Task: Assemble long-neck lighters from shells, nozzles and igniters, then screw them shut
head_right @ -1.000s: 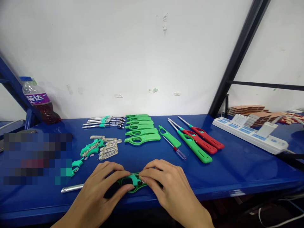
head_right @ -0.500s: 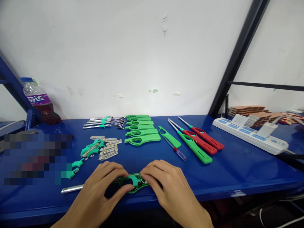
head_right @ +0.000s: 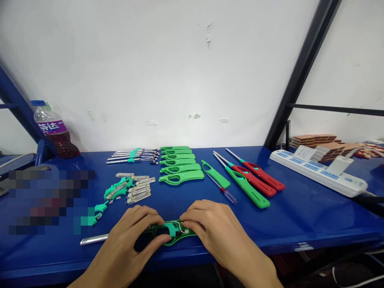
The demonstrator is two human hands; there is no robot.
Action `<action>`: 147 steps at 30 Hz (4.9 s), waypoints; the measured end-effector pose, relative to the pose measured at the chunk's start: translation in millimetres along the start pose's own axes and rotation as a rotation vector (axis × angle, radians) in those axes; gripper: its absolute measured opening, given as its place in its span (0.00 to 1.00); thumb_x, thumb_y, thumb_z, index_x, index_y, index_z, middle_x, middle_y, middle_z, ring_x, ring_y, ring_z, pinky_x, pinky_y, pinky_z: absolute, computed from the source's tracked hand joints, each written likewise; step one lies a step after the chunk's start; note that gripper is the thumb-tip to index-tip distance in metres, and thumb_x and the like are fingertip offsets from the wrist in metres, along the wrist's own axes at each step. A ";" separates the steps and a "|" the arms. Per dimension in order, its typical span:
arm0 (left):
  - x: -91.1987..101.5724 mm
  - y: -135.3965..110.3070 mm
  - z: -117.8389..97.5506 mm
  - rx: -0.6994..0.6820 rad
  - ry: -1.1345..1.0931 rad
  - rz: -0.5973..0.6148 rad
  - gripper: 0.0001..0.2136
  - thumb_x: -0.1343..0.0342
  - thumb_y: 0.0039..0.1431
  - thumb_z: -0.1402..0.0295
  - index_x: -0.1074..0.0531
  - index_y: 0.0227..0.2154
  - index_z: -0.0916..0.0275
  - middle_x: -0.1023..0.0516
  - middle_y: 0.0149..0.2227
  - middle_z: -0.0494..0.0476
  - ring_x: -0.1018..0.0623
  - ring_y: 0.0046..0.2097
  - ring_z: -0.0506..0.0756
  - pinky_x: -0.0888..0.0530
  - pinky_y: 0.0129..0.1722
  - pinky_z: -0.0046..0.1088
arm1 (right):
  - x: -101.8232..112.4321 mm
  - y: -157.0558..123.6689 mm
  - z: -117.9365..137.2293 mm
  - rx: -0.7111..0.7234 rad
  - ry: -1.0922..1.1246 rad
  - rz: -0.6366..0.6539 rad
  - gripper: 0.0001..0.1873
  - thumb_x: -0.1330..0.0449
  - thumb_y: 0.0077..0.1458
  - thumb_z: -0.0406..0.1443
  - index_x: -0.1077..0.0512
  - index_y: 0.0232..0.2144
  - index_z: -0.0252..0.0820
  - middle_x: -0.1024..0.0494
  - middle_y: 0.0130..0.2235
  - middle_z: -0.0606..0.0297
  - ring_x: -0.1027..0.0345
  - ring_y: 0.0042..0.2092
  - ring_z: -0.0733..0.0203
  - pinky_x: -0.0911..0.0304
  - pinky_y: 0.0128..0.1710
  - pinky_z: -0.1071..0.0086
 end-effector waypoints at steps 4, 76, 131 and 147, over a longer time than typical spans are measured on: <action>-2.5 -1.8 1.1 -0.001 -0.012 0.007 0.06 0.42 0.76 0.63 0.26 0.42 0.58 0.20 0.40 0.54 0.22 0.40 0.59 0.26 0.42 0.39 | -2.0 4.9 8.6 0.196 -0.280 0.106 0.07 0.36 0.70 0.30 0.20 0.40 0.46 0.16 0.40 0.67 0.24 0.41 0.55 0.35 0.37 0.64; 11.0 -4.9 -1.8 0.029 0.079 -0.011 0.09 0.44 0.74 0.69 0.28 0.53 0.54 0.16 0.45 0.54 0.16 0.44 0.60 0.19 0.45 0.41 | -6.4 10.8 8.4 0.278 -0.425 -0.116 0.09 0.50 0.77 0.31 0.31 0.47 0.47 0.19 0.31 0.70 0.24 0.29 0.61 0.47 0.29 0.67; 32.1 -11.2 4.5 -0.024 0.267 0.173 0.23 0.57 0.65 0.85 0.19 0.44 0.58 0.19 0.40 0.58 0.19 0.37 0.57 0.21 0.37 0.34 | -9.9 8.1 8.1 0.216 -0.311 -0.160 0.11 0.54 0.81 0.37 0.32 0.47 0.45 0.20 0.32 0.68 0.27 0.30 0.61 0.49 0.29 0.67; 26.3 -12.2 8.1 -0.033 0.286 0.155 0.27 0.57 0.60 0.90 0.19 0.47 0.59 0.18 0.41 0.59 0.18 0.39 0.60 0.21 0.39 0.39 | -5.6 10.5 12.0 0.192 -0.281 -0.167 0.14 0.55 0.81 0.45 0.32 0.52 0.49 0.16 0.39 0.71 0.20 0.37 0.59 0.43 0.33 0.66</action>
Point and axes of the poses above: each hand's wrist, its own y-axis towards the middle knuckle, its own x-axis out of the back of the hand, z = x × y, the point moved 5 cm from there along y, towards the middle knuckle
